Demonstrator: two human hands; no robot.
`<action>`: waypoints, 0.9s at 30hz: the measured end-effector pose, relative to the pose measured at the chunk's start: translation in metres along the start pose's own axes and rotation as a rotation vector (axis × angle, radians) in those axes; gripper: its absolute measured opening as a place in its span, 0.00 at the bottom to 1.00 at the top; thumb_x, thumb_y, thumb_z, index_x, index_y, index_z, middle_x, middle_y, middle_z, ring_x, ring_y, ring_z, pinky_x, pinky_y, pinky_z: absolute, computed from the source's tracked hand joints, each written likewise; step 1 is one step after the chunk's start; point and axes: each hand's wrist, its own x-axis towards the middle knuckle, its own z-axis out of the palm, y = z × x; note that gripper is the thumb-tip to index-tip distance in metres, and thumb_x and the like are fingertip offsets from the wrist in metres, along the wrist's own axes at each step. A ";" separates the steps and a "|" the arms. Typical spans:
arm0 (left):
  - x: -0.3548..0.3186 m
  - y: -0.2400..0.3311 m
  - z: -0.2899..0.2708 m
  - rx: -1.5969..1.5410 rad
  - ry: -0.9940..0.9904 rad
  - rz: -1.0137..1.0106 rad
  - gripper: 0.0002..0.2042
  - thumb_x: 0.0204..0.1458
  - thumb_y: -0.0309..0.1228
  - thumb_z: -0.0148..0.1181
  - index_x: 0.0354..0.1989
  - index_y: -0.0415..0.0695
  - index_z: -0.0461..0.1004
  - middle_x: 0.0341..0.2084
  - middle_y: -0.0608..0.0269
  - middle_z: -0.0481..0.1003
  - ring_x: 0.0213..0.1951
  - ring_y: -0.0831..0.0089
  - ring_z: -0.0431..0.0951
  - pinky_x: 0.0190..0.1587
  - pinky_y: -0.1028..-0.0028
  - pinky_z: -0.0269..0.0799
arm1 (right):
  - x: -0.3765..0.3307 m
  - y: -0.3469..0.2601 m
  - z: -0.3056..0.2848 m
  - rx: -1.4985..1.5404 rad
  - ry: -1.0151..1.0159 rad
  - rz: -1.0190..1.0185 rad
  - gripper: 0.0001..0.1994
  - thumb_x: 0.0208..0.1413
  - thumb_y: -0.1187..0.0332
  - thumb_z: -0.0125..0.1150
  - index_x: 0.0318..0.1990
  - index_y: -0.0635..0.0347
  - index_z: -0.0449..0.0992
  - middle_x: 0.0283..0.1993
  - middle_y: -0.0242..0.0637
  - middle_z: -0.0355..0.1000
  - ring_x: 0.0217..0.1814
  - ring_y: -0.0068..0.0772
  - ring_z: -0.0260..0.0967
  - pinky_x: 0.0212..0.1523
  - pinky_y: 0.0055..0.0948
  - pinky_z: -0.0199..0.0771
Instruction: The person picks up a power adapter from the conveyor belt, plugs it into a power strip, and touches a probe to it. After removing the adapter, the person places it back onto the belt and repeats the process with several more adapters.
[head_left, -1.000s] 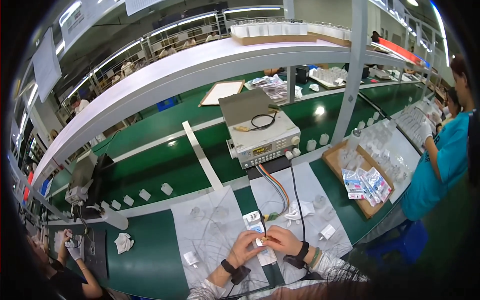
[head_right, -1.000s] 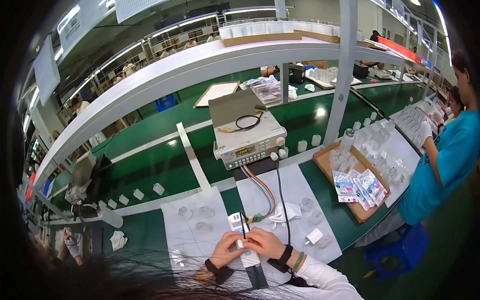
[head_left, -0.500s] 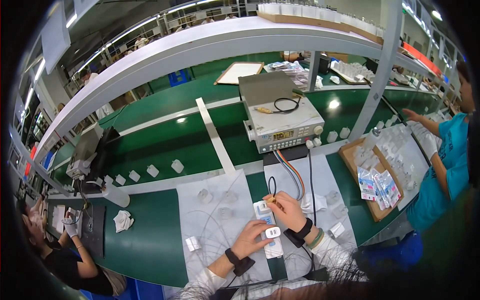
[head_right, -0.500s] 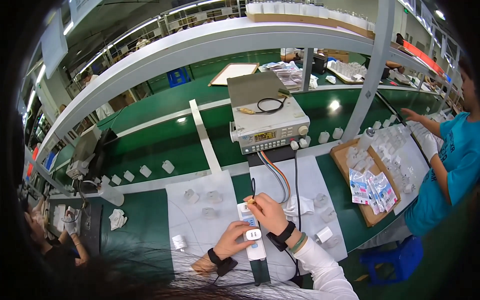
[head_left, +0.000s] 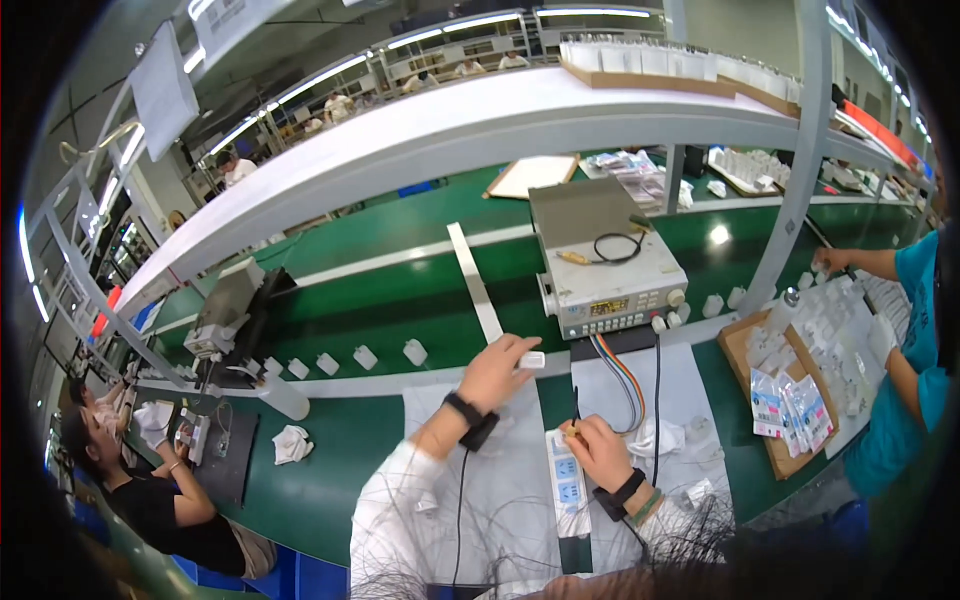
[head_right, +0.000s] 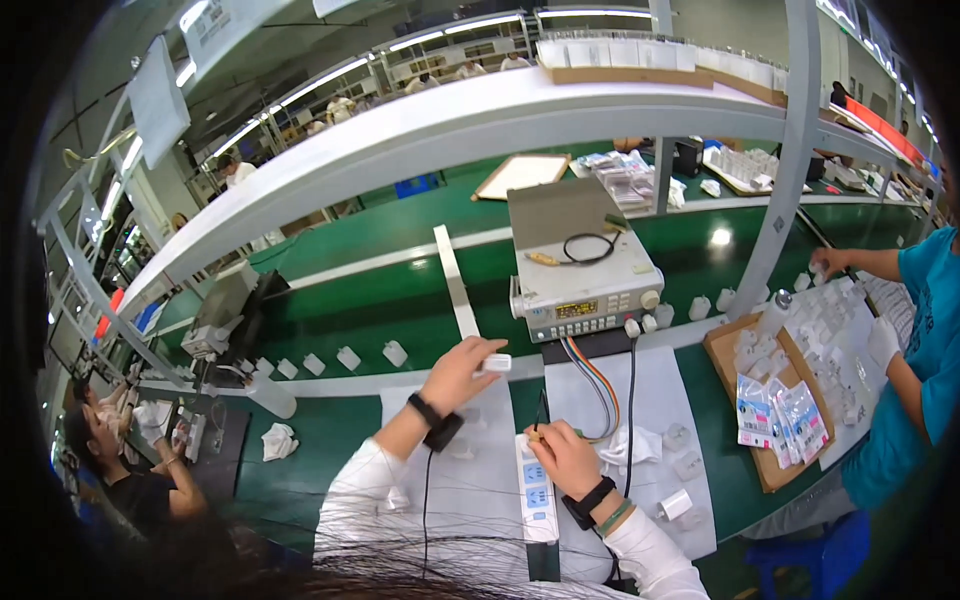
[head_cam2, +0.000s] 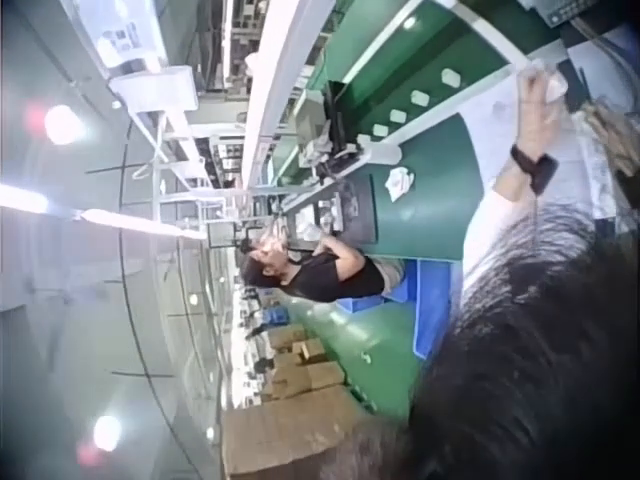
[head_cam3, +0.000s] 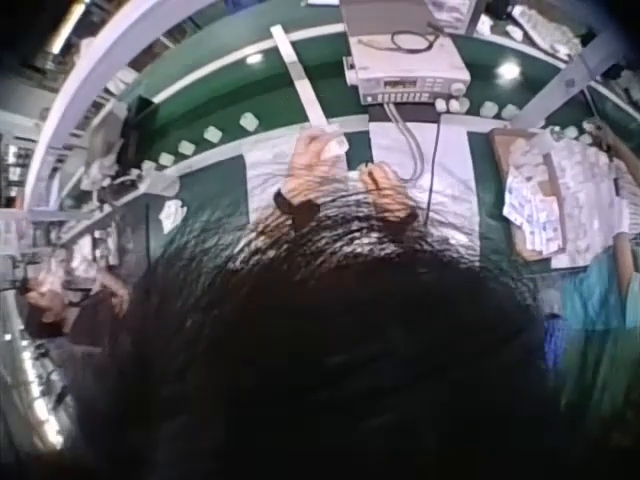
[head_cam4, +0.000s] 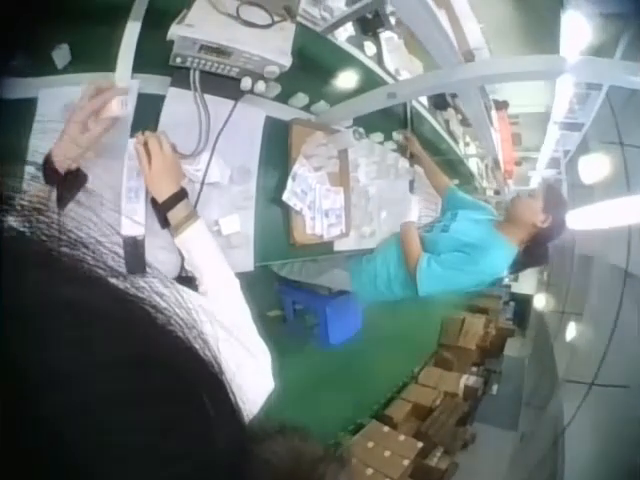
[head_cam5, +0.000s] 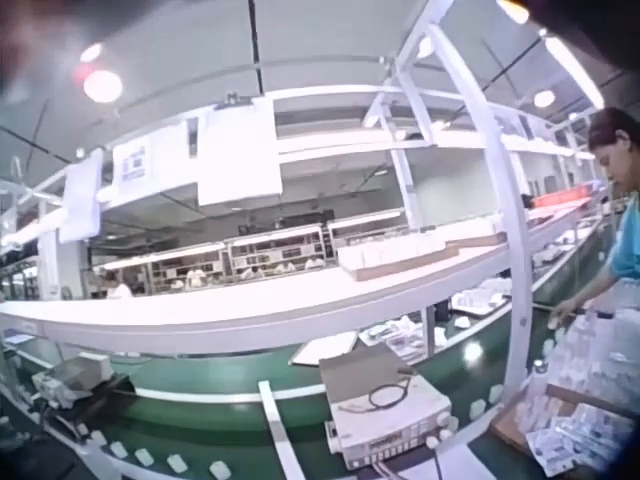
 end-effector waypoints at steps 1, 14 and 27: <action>0.019 -0.020 0.005 0.158 0.000 0.035 0.17 0.44 0.27 0.61 0.46 0.48 0.75 0.39 0.57 0.74 0.40 0.58 0.75 0.42 0.63 0.73 | 0.000 -0.002 0.000 0.002 -0.007 -0.004 0.10 0.55 0.65 0.60 0.43 0.54 0.75 0.36 0.33 0.69 0.32 0.40 0.72 0.31 0.33 0.73; 0.119 -0.130 0.039 0.945 -0.345 -0.204 0.14 0.48 0.40 0.59 0.43 0.54 0.78 0.48 0.66 0.73 0.49 0.61 0.75 0.40 0.57 0.74 | -0.016 0.016 -0.004 0.046 -0.080 0.079 0.12 0.57 0.63 0.59 0.46 0.55 0.75 0.38 0.36 0.68 0.35 0.40 0.71 0.33 0.33 0.72; 0.020 -0.200 -0.014 0.913 -0.244 -0.296 0.16 0.50 0.28 0.55 0.49 0.54 0.70 0.46 0.60 0.70 0.46 0.59 0.72 0.43 0.60 0.71 | -0.015 0.031 0.005 0.108 -0.003 -0.009 0.13 0.58 0.64 0.57 0.46 0.61 0.73 0.39 0.36 0.67 0.35 0.38 0.71 0.34 0.30 0.72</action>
